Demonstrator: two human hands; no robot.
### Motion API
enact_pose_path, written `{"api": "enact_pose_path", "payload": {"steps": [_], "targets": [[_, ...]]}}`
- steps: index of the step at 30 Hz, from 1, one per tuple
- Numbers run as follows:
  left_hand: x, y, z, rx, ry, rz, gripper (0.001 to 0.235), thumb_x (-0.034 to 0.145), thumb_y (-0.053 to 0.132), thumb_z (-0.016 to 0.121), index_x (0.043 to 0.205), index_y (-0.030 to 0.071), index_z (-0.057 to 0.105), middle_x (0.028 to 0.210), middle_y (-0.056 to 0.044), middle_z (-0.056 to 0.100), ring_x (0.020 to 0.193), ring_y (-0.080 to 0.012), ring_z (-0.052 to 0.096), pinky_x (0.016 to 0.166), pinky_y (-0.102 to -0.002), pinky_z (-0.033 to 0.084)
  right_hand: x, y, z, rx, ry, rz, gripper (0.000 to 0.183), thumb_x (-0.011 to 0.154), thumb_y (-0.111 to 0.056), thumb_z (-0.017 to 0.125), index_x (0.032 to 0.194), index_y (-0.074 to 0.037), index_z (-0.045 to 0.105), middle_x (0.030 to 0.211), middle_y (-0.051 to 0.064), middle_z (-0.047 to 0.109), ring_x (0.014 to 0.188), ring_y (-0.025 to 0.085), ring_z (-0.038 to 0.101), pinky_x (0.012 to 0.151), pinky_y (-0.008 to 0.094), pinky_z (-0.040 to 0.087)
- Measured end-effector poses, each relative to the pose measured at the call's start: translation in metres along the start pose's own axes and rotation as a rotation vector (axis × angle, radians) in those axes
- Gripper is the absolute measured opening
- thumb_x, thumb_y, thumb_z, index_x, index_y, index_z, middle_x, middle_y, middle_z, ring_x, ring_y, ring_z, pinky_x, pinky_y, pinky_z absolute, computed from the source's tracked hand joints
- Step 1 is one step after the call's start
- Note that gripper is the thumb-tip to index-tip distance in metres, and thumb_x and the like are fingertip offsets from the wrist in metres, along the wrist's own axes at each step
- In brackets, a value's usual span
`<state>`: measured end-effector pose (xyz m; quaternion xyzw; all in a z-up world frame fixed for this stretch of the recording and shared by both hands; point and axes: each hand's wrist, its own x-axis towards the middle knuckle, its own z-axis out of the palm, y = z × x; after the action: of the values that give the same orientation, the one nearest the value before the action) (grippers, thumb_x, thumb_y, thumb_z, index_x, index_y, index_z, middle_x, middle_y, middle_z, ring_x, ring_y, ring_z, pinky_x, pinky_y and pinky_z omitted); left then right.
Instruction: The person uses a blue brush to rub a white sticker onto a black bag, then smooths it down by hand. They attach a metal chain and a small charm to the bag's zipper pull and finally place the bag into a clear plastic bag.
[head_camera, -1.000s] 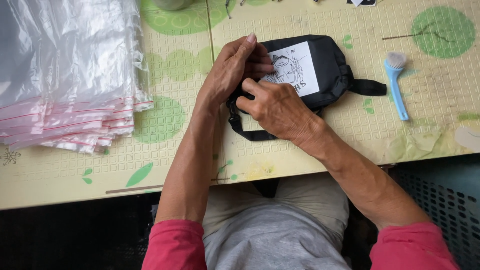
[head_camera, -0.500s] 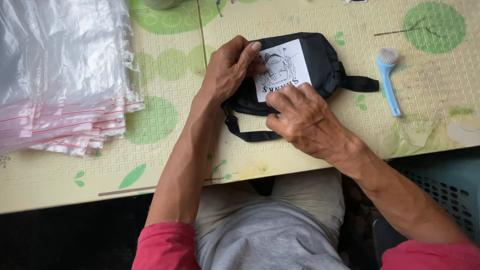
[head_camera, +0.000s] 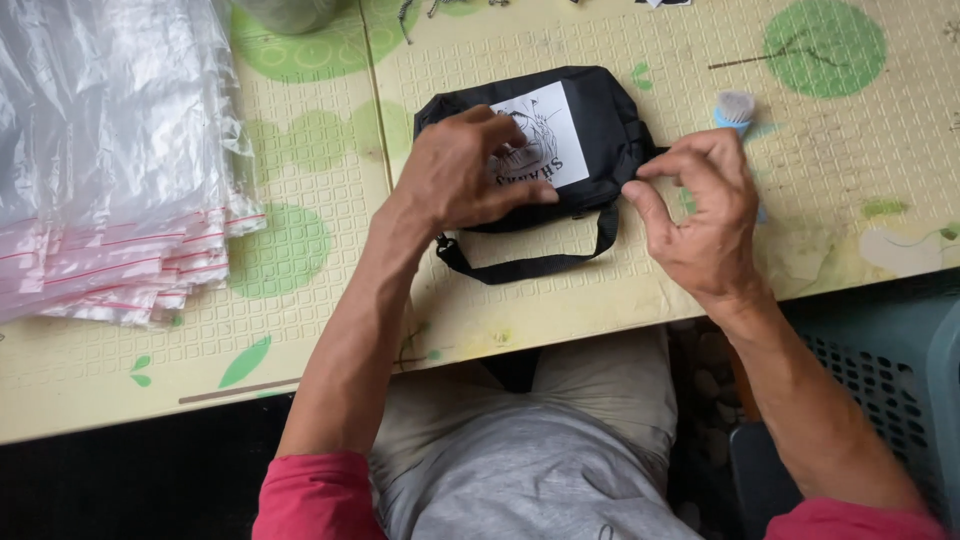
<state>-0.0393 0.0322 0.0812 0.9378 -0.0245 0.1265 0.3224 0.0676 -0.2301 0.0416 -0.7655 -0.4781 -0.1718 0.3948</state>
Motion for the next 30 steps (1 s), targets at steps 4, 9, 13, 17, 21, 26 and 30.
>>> {"api": "enact_pose_path", "payload": {"steps": [4, 9, 13, 17, 21, 26, 30], "targets": [[0.000, 0.017, 0.020, 0.094, -0.060, 0.100, 0.061, 0.074, 0.049, 0.093, 0.107, 0.001, 0.074, 0.101, -0.024, 0.072, 0.088, -0.0398, 0.074, 0.073, -0.045, 0.064, 0.005, -0.004, 0.000, 0.066, -0.009, 0.082, 0.048, 0.091, -0.016, 0.092, 0.124, 0.000, 0.062, 0.124, 0.016, 0.051, 0.111, 0.036, 0.062, 0.095, 0.044, 0.053], [0.002, -0.010, 0.065, 0.254, 0.143, 0.353, 0.022, 0.078, 0.031, 0.076, 0.087, 0.014, 0.066, 0.088, -0.004, 0.062, 0.080, -0.0271, 0.071, 0.058, -0.037, 0.060, 0.011, -0.003, 0.010, 0.136, -0.198, 0.282, 0.079, 0.075, -0.003, 0.088, 0.144, -0.003, 0.049, 0.137, 0.022, 0.052, 0.130, 0.044, 0.053, 0.103, 0.056, 0.045], [0.000, -0.013, 0.071, 0.259, 0.204, 0.422, 0.014, 0.078, 0.019, 0.071, 0.084, 0.011, 0.063, 0.079, -0.005, 0.061, 0.073, -0.0280, 0.071, 0.058, -0.036, 0.060, 0.013, -0.004, 0.022, 0.015, -0.233, 0.261, 0.083, 0.072, 0.001, 0.083, 0.147, -0.004, 0.047, 0.137, 0.021, 0.050, 0.127, 0.046, 0.054, 0.100, 0.062, 0.044], [0.004, -0.019, 0.069, 0.184, 0.244, 0.459, 0.016, 0.087, 0.023, 0.066, 0.082, 0.011, 0.057, 0.075, -0.004, 0.055, 0.070, -0.0278, 0.068, 0.052, -0.036, 0.057, 0.010, 0.007, 0.033, 0.003, -0.136, 0.264, 0.065, 0.079, -0.003, 0.078, 0.140, -0.009, 0.055, 0.132, 0.013, 0.052, 0.123, 0.039, 0.058, 0.099, 0.052, 0.046], [0.001, -0.018, 0.068, 0.170, 0.246, 0.482, 0.014, 0.089, 0.021, 0.066, 0.083, 0.012, 0.058, 0.076, -0.004, 0.055, 0.070, -0.0272, 0.069, 0.052, -0.037, 0.057, 0.009, 0.014, 0.040, -0.017, -0.094, 0.250, 0.059, 0.078, 0.003, 0.073, 0.134, -0.008, 0.060, 0.126, 0.011, 0.052, 0.117, 0.038, 0.062, 0.100, 0.048, 0.050], [-0.003, -0.020, 0.071, 0.191, 0.244, 0.520, 0.014, 0.092, 0.022, 0.062, 0.084, 0.011, 0.058, 0.076, -0.004, 0.055, 0.072, -0.0273, 0.069, 0.054, -0.035, 0.058, 0.019, 0.019, 0.049, -0.231, -0.187, 0.228, 0.071, 0.068, 0.006, 0.070, 0.136, -0.005, 0.053, 0.119, 0.016, 0.047, 0.099, 0.045, 0.064, 0.083, 0.056, 0.055], [-0.008, -0.010, 0.061, 0.216, 0.149, 0.475, 0.016, 0.091, 0.002, 0.061, 0.089, 0.007, 0.046, 0.082, -0.007, 0.052, 0.065, -0.0252, 0.050, 0.046, -0.039, 0.038, 0.034, 0.018, 0.056, -0.454, -0.142, 0.129, 0.042, 0.078, 0.004, 0.065, 0.117, -0.003, 0.052, 0.097, 0.018, 0.060, 0.069, 0.039, 0.062, 0.052, 0.047, 0.048]]}}
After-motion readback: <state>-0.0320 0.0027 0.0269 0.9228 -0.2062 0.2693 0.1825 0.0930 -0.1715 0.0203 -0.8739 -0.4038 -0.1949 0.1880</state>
